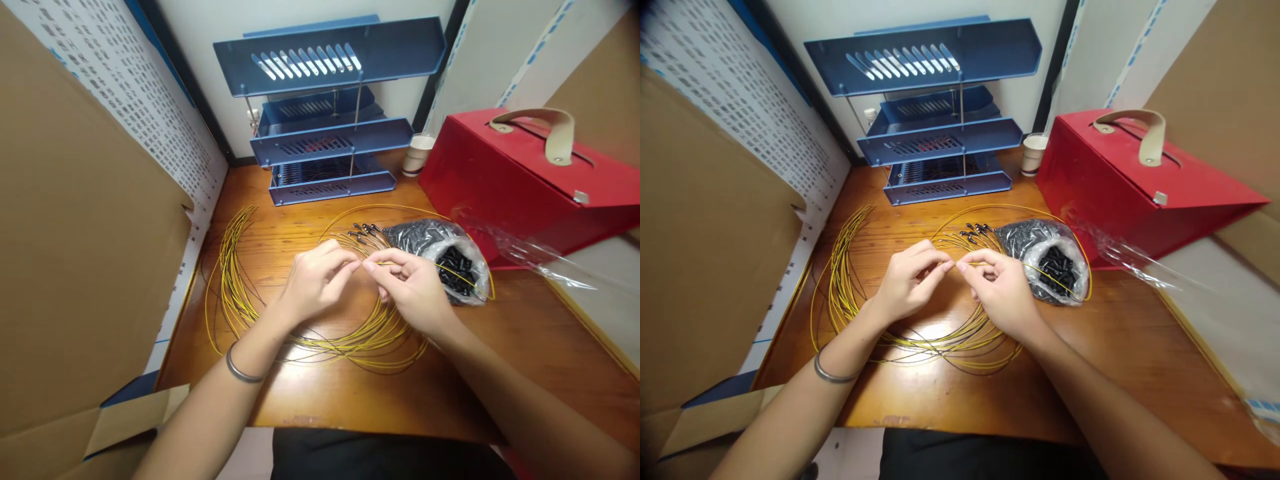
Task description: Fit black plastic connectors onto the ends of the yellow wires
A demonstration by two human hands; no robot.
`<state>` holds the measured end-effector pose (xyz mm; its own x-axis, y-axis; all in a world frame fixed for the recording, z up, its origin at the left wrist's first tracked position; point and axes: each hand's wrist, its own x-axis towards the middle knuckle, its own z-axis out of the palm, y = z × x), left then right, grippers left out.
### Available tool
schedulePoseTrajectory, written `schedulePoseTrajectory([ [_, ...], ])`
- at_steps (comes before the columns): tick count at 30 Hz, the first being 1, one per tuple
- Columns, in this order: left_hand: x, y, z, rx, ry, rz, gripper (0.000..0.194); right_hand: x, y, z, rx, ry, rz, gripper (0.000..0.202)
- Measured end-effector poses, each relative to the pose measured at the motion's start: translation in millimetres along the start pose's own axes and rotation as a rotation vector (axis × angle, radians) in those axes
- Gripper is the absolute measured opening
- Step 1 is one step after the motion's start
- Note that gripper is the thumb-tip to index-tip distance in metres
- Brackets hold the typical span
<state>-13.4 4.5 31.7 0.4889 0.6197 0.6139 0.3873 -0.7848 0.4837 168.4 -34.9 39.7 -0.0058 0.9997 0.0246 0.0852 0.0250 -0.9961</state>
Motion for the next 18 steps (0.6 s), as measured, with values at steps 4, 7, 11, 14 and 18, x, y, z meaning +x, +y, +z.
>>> schedulePoseTrajectory([
  [4, 2.1, 3.8, 0.0, -0.056, -0.002, -0.062, 0.021, -1.8, 0.2, 2.0, -0.043, -0.007, -0.066, 0.024],
  [7, 4.0, 3.4, 0.8, -0.087, 0.035, -0.110, 0.032, -2.3, 0.5, 2.1, -0.064, -0.002, -0.077, 0.023],
  [11, 4.5, 0.3, 0.4, -0.062, 0.061, -0.177, 0.042, -1.9, 0.0, 0.4, -0.056, 0.011, -0.054, 0.025],
  [14, 3.2, -1.4, -1.4, -0.013, -0.011, -0.191, 0.035, -1.3, -0.6, -0.8, -0.025, 0.008, -0.025, 0.027],
  [18, 0.9, -0.9, -3.2, -0.003, -0.139, -0.137, 0.019, -0.2, -0.9, -1.4, 0.021, -0.031, 0.020, 0.028],
])
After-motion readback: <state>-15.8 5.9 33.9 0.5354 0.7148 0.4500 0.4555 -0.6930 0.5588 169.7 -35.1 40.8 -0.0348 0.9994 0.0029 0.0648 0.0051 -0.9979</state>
